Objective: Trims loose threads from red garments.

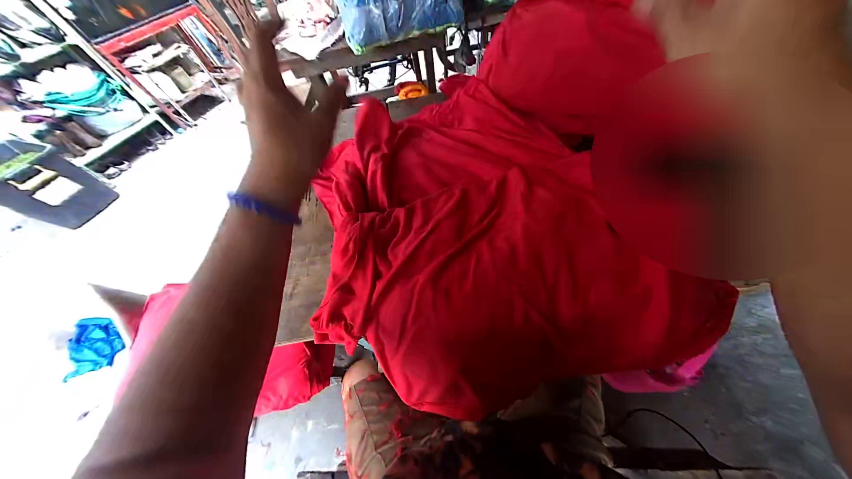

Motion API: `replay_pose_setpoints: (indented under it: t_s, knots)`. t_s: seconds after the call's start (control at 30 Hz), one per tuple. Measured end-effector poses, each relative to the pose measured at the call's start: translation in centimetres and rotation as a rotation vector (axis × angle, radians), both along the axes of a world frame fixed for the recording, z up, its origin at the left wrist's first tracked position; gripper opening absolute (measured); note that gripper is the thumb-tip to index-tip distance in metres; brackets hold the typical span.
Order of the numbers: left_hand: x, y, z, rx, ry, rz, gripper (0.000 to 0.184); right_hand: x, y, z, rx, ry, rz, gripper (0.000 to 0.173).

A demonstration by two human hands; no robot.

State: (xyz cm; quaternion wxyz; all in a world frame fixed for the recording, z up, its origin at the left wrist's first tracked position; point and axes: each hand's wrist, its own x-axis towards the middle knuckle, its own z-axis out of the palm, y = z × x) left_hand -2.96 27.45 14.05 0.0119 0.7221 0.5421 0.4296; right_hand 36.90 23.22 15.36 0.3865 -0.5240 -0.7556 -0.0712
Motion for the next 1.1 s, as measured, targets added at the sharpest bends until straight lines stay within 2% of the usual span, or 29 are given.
replay_pose_setpoints:
  t_s: [0.03,0.1,0.13,0.2,0.23,0.3,0.37,0.53,0.7,0.77,0.9,0.97,1.1]
  knots:
    - [-0.6,-2.5,-2.3,-0.047,0.05,-0.024,0.067,-0.1,-1.2,-1.1,-0.087,-0.106,0.034,0.044]
    - [-1.9,-7.5,-7.3,-0.243,-0.016,0.006,0.065,1.4,-4.5,-5.7,-0.199,-0.183,-0.002,0.054]
    - [-2.6,-10.2,-9.6,-0.385,-0.091,0.046,0.069,3.1,-6.1,-8.5,-0.265,-0.164,-0.06,0.065]
    - [-3.5,-14.5,-13.2,-0.582,-0.252,0.104,0.073,6.5,-8.4,-13.1,-0.384,-0.028,-0.141,0.074]
    - [-3.4,-15.9,-14.7,-0.612,-0.32,0.108,0.072,7.3,-9.4,-14.9,-0.421,0.031,-0.164,0.077]
    - [-2.1,-17.4,-16.9,-0.587,-0.348,0.076,0.068,7.0,-10.7,-17.6,-0.397,0.08,-0.171,0.07]
    - [-0.7,-16.6,-18.6,-0.454,-0.29,0.019,0.072,5.9,-10.7,-18.8,-0.328,0.115,-0.192,0.061]
    - [1.7,-11.7,-18.8,-0.317,-0.225,-0.02,0.067,3.9,-7.2,-17.4,-0.282,0.08,-0.224,0.065]
    - [0.9,-6.9,-17.3,-0.362,-0.198,-0.053,0.055,2.6,-3.5,-15.0,-0.314,0.038,-0.238,0.063]
    - [0.4,-6.9,-17.0,-0.386,-0.255,-0.075,0.054,2.5,-4.0,-14.8,-0.35,0.058,-0.269,0.064]
    - [0.0,-10.3,-17.2,-0.444,-0.366,-0.003,0.08,4.1,-5.8,-15.5,-0.416,0.214,-0.317,0.08]
    - [0.5,-11.9,-16.9,-0.483,-0.383,0.009,0.084,4.9,-6.4,-16.0,-0.458,0.273,-0.312,0.082]
    - [1.5,-10.5,-16.9,-0.38,-0.307,-0.063,0.069,4.3,-6.0,-15.8,-0.48,0.267,-0.388,0.074]
